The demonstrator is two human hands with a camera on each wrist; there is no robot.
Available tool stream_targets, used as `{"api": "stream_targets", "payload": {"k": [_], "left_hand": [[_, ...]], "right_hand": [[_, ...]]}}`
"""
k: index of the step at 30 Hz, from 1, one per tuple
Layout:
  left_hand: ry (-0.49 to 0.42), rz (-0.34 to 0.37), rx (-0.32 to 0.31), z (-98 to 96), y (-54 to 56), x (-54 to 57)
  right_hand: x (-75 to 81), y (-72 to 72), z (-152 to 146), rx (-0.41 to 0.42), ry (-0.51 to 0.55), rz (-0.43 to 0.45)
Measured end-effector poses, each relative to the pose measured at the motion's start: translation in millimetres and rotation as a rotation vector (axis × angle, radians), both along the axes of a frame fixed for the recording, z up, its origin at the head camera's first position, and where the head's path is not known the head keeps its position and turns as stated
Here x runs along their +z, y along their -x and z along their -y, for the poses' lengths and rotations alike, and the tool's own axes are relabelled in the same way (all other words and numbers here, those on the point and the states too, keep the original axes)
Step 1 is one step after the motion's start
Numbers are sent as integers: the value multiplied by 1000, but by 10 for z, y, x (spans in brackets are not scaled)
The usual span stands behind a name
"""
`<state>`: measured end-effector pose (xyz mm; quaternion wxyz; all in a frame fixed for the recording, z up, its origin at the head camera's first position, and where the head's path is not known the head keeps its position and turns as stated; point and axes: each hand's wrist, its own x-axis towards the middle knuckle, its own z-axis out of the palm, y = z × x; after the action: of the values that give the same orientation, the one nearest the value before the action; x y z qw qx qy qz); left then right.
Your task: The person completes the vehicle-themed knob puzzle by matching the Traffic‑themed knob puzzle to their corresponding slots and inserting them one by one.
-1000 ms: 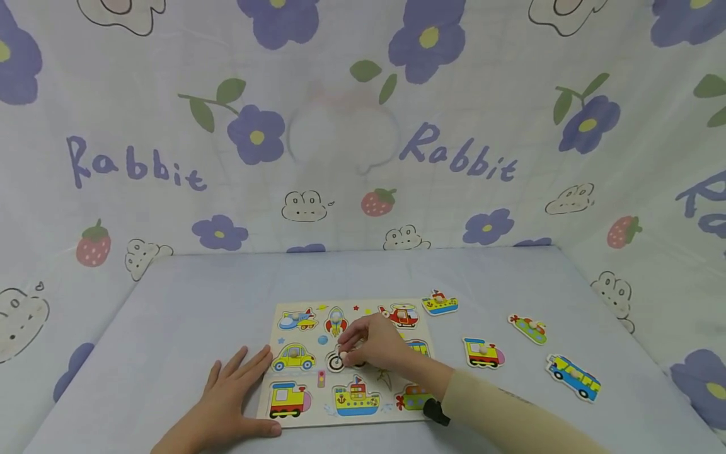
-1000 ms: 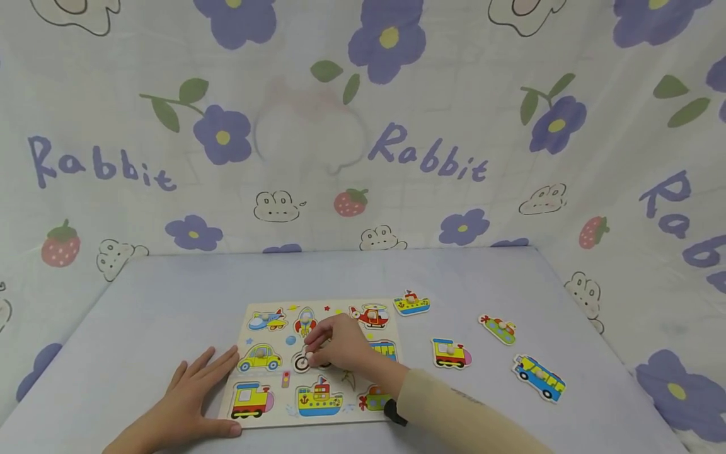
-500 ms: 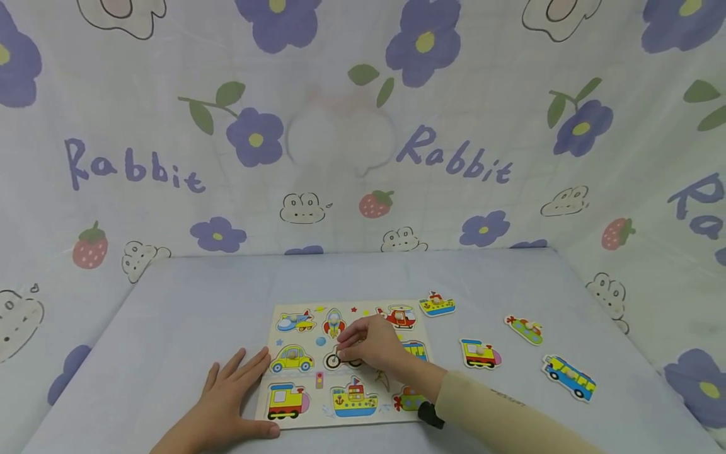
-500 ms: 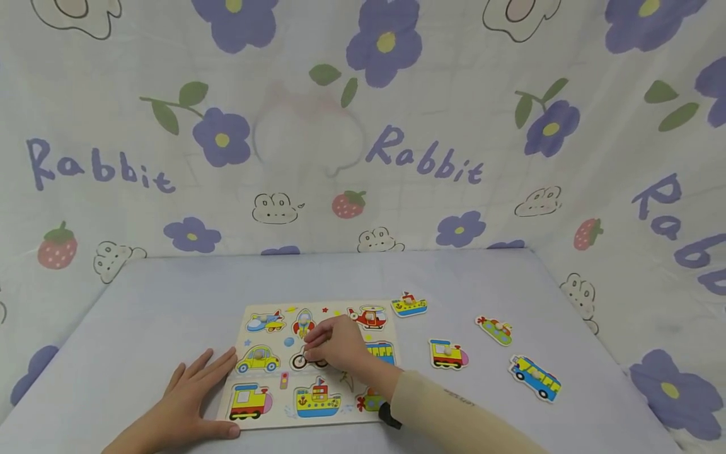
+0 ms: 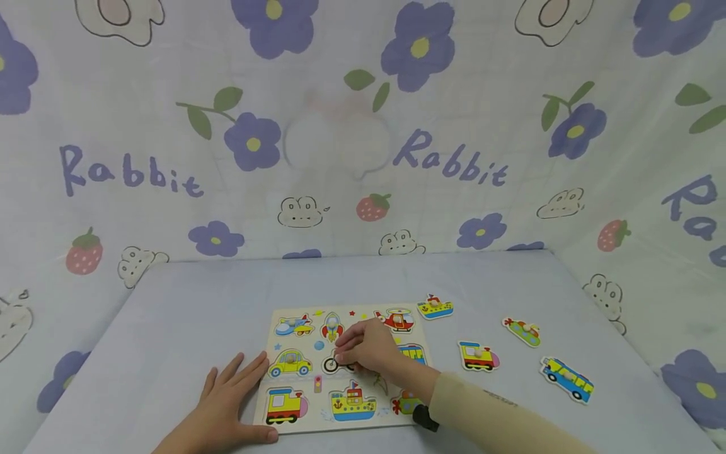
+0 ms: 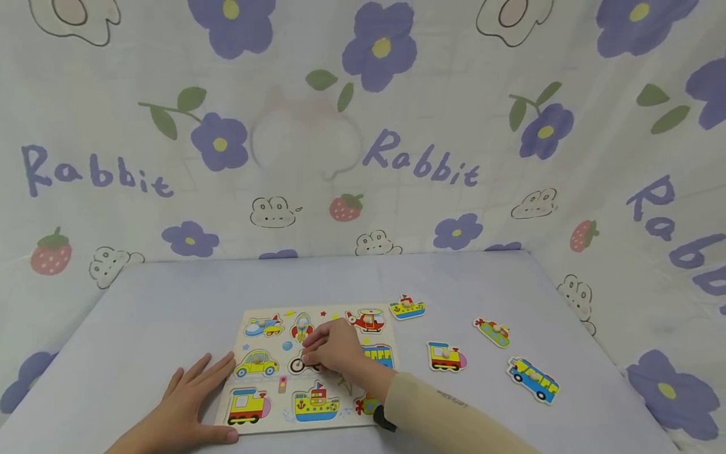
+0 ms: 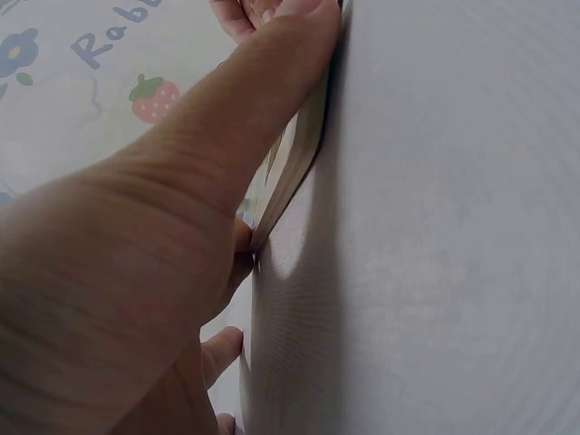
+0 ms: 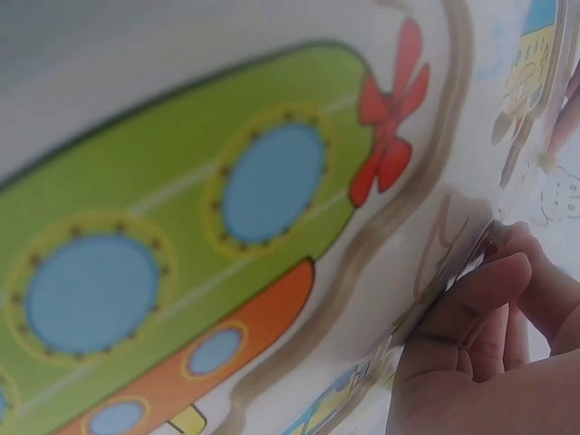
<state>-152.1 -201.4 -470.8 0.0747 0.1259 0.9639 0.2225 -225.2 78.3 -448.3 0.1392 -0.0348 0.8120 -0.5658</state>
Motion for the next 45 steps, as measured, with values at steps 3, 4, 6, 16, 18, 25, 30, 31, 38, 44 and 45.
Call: {"api": "stream_targets", "payload": {"k": [3, 4, 6, 16, 18, 25, 30, 31, 38, 44, 45], "left_hand": [[-1, 0, 2, 5, -3, -5], [-3, 4, 5, 5, -2, -4], [-4, 1, 4, 4, -3, -8], [-8, 74, 39, 16, -6, -56], [-6, 76, 40, 16, 1, -58], [-6, 42, 19, 12, 10, -36], [-1, 29, 16, 0, 22, -42], [0, 29, 17, -2, 27, -44], [-8, 28, 20, -1, 35, -30], [-5, 49, 34, -1, 37, -29], [-3, 49, 35, -2, 38, -29]], "right_hand": [[-2, 1, 20, 3, -8, -12], [0, 1, 24, 3, -12, -15], [0, 1, 25, 4, -21, -22], [-33, -7, 17, 6, -31, 12], [-34, -9, 15, 6, -28, 12], [-37, 12, -3, 18, -14, -9], [-18, 12, -16, 16, -8, 0], [-12, 11, -17, 15, -5, 2], [18, 7, -14, 10, 2, 11], [22, 6, -13, 12, 3, 18], [24, 4, -13, 13, 3, 18]]}}
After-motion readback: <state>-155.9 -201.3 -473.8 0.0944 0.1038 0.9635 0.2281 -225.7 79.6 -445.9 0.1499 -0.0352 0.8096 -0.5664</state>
